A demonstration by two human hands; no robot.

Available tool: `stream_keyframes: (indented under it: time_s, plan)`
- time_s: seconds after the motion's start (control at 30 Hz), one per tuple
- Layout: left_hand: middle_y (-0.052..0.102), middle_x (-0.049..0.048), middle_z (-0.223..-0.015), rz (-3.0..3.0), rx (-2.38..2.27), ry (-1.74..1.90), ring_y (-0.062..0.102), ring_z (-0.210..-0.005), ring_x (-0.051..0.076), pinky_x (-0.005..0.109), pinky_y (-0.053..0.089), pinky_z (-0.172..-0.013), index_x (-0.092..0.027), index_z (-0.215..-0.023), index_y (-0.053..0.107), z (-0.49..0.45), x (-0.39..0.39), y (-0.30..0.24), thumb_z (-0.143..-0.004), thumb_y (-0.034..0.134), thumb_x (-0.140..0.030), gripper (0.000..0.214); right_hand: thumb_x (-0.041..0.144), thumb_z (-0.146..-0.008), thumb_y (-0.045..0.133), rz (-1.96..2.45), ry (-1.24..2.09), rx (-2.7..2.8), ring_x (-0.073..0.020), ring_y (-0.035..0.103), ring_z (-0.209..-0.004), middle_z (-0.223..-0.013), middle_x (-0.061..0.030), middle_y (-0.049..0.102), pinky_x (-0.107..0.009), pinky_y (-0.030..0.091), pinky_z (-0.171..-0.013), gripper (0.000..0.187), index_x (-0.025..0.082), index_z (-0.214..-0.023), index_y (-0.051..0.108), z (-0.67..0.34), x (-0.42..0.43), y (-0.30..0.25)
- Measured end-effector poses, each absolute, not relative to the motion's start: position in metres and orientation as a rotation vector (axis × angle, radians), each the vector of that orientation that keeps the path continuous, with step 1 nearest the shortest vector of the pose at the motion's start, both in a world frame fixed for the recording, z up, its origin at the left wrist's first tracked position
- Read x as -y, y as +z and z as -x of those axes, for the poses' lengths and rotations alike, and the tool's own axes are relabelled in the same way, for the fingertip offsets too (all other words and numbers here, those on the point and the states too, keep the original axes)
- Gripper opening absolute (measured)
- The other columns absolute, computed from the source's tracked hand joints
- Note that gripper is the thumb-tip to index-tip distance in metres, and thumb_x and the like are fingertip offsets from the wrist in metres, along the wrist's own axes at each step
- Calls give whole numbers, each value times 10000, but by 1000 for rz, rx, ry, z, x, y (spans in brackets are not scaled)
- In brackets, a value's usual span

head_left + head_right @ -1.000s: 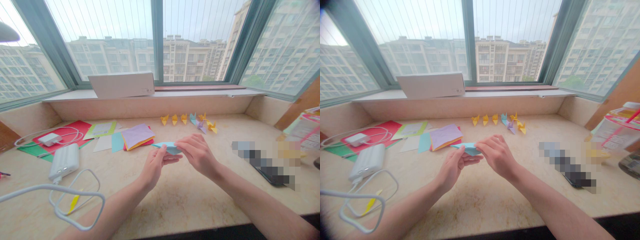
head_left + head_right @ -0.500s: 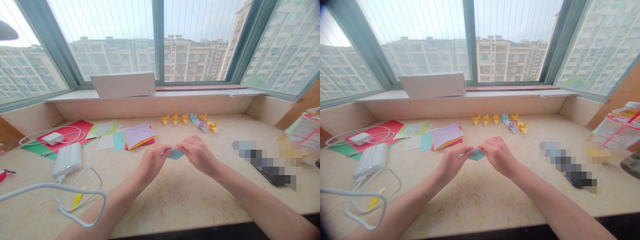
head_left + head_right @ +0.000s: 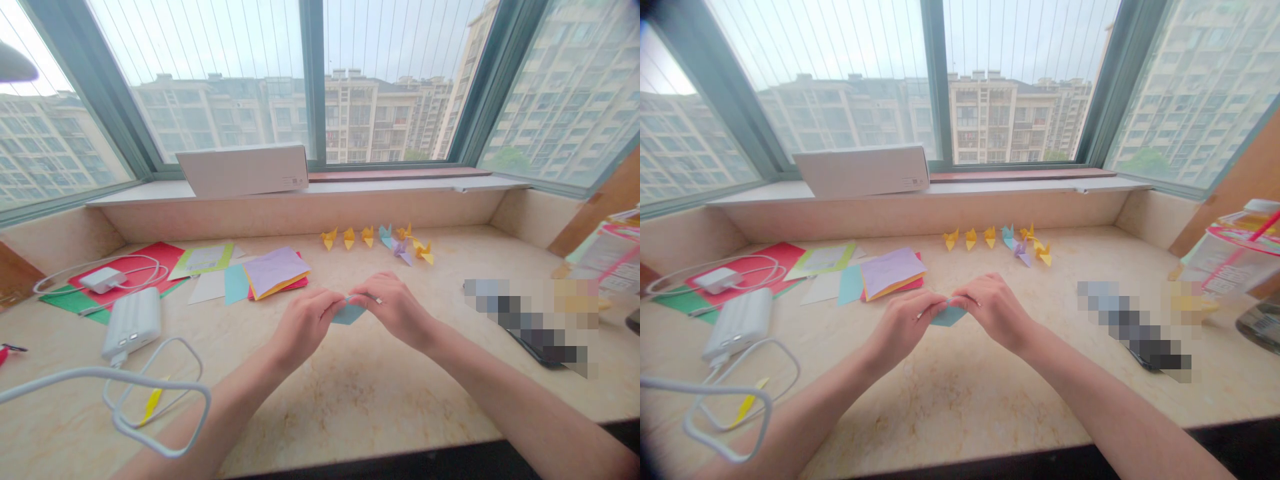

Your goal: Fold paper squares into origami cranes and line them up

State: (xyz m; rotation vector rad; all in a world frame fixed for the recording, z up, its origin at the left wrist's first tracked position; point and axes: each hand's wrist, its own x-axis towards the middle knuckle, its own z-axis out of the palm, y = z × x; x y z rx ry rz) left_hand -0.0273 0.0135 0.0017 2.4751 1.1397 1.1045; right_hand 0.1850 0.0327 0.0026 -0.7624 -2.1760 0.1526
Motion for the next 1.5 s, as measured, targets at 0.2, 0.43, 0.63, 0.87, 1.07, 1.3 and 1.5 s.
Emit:
stream_keyframes:
  time_s: [0.2, 0.43, 0.63, 0.87, 1.07, 1.3, 1.5]
  plan:
    - [693, 16, -741, -2264, -1170, 1077, 593, -685, 153, 266, 401, -638, -175, -821, 703, 24, -12, 7, -957, 571, -242, 201, 272, -998, 569, 717, 80, 2145, -157, 645, -664, -721, -2, 727, -352, 404, -832, 221, 194, -829, 687, -186, -33, 2]
    - [632, -23, -662, -1524, -985, 1047, 623, -612, 155, 257, 452, -586, -184, -1084, 599, 22, -15, 7, -899, 650, -408, 295, 379, -952, 636, 585, -6, 2229, -236, 649, -1058, -1152, -84, 728, -415, 401, -948, 267, 238, -1175, 672, -189, -31, 8]
    - [720, 37, -782, -1206, -814, 1078, 684, -652, 190, 323, 535, -648, -176, -962, 589, 22, -13, 12, -868, 666, -474, 322, 263, -965, 618, 646, 33, 2196, -197, 668, -884, -948, -46, 755, -384, 427, -877, 99, 223, -952, 708, -190, -33, 8]
    - [734, 88, -792, -1040, -571, 1079, 705, -713, 219, 362, 551, -731, -151, -888, 677, 23, -15, 11, -873, 542, -668, 534, 269, -949, 595, 881, 288, 1883, -188, 637, -730, -792, -36, 717, -328, 488, -703, 146, 203, -864, 693, -180, -29, 3]
    - [700, 90, -1146, -1129, -672, 1151, 675, -1008, 232, 378, 565, -824, -216, -1227, 603, 14, -9, 3, -821, 771, -380, 468, 240, -926, 627, 842, 348, 1838, -172, 621, -740, -822, -36, 685, -314, 506, -701, 103, 203, -863, 700, -170, -20, 3]
    - [748, 82, -1069, -1190, -757, 1204, 688, -1049, 261, 421, 512, -945, -201, -1235, 640, 12, -12, -6, -787, 805, -354, 501, 224, -925, 619, 788, 357, 1860, -177, 630, -779, -884, -49, 687, -321, 528, -716, 86, 214, -949, 701, -167, -17, 0]
    - [753, 92, -1062, -1249, -719, 1222, 693, -1025, 265, 414, 524, -925, -165, -1043, 711, 10, -9, 0, -812, 778, -372, 318, 283, -889, 661, 920, 526, 1733, -175, 645, -707, -827, -36, 739, -323, 517, -673, 132, 211, -984, 717, -164, -19, -2]
